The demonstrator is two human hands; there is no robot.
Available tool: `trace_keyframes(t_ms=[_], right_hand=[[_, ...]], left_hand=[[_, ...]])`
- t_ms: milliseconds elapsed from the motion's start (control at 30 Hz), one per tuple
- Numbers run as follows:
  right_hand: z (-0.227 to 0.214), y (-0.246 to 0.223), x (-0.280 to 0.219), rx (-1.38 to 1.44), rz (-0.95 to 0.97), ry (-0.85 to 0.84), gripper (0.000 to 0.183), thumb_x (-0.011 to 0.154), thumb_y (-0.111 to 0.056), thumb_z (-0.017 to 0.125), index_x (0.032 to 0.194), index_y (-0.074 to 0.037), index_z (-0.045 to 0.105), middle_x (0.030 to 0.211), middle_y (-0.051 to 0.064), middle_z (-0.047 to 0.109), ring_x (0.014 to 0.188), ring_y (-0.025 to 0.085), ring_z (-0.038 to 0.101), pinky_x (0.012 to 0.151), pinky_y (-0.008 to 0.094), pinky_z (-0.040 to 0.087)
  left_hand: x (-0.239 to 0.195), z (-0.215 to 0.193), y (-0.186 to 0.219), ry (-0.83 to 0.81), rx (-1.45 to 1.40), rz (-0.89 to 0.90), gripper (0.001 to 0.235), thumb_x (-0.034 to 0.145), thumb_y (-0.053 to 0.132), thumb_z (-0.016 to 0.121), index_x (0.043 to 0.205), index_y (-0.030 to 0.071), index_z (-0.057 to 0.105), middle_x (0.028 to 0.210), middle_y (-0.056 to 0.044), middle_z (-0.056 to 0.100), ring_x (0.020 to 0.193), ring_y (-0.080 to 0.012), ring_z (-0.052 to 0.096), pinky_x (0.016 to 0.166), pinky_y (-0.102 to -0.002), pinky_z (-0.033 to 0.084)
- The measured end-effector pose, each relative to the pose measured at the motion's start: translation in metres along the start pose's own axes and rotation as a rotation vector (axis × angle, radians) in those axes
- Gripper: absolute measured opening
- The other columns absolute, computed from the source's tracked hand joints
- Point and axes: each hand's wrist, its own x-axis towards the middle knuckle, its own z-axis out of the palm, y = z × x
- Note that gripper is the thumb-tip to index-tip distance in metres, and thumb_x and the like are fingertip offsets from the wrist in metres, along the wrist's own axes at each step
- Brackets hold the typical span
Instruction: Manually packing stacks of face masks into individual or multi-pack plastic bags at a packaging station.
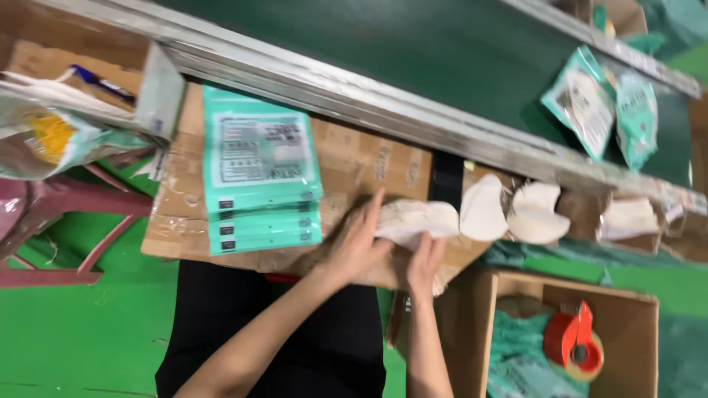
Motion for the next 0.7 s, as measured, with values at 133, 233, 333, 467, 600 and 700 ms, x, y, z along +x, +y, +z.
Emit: trace_keyframes(t_ms=[133, 233, 333, 467, 600, 700], right_hand=[[0.0, -0.016, -0.001, 0.048, -0.086, 0.043, 0.034, 0.109, -0.013, 0.041, 0.137, 0.006, 0.047, 0.135, 0.018, 0.056, 0.126, 0.026, 0.054, 0.112, 0.037, 0.039], [0.004, -0.017, 0.006, -0.186, -0.174, 0.027, 0.03, 0.109, -0.012, 0.046, 0.133, 0.006, 0.049, 0.13, 0.021, 0.056, 0.122, 0.028, 0.054, 0.107, 0.039, 0.041], [0.021, -0.054, 0.018, -0.261, -0.118, 0.055, 0.025, 0.11, -0.013, 0.051, 0.127, 0.004, 0.055, 0.116, 0.018, 0.062, 0.105, 0.027, 0.059, 0.093, 0.038, 0.047], [0.052, -0.125, 0.028, 0.19, 0.076, 0.06, 0.027, 0.107, -0.015, 0.048, 0.129, -0.001, 0.058, 0.109, 0.009, 0.071, 0.093, 0.017, 0.068, 0.081, 0.031, 0.057], [0.097, -0.096, 0.021, 0.417, 0.287, -0.265, 0.032, 0.096, -0.005, 0.065, 0.128, 0.002, 0.067, 0.104, 0.009, 0.074, 0.09, 0.015, 0.068, 0.079, 0.03, 0.058], [0.113, -0.185, 0.021, 0.291, 0.19, -0.379, 0.03, 0.092, -0.005, 0.073, 0.121, 0.001, 0.07, 0.099, 0.006, 0.073, 0.09, 0.012, 0.067, 0.08, 0.027, 0.055]], left_hand=[[-0.018, -0.092, 0.05, 0.209, 0.279, 0.42, 0.061, 0.081, 0.012, 0.072, 0.137, -0.003, 0.052, 0.131, -0.023, 0.063, 0.121, -0.0407, 0.061, 0.104, -0.054, 0.045], [-0.026, -0.147, 0.02, 0.245, 0.433, 0.42, 0.029, 0.083, 0.003, 0.061, 0.111, 0.004, 0.07, 0.118, -0.009, 0.068, 0.114, -0.0291, 0.065, 0.1, -0.047, 0.054], [-0.016, -0.194, 0.008, 0.232, 0.632, 0.372, 0.022, 0.082, 0.005, 0.066, 0.104, 0.005, 0.07, 0.106, -0.009, 0.066, 0.105, -0.0296, 0.064, 0.09, -0.044, 0.055], [-0.009, -0.196, -0.024, 0.022, 0.763, 0.377, 0.02, 0.076, 0.007, 0.067, 0.096, 0.003, 0.067, 0.098, -0.008, 0.064, 0.094, -0.028, 0.064, 0.076, -0.039, 0.055], [0.003, -0.186, -0.034, -0.065, 0.901, 0.368, 0.016, 0.071, 0.005, 0.068, 0.086, 0.006, 0.062, 0.09, -0.008, 0.059, 0.092, -0.0274, 0.063, 0.073, -0.038, 0.057], [0.007, -0.188, -0.013, 0.052, 0.564, 0.451, 0.023, 0.07, 0.008, 0.071, 0.091, 0.002, 0.065, 0.089, -0.009, 0.059, 0.086, -0.03, 0.061, 0.064, -0.041, 0.053]])
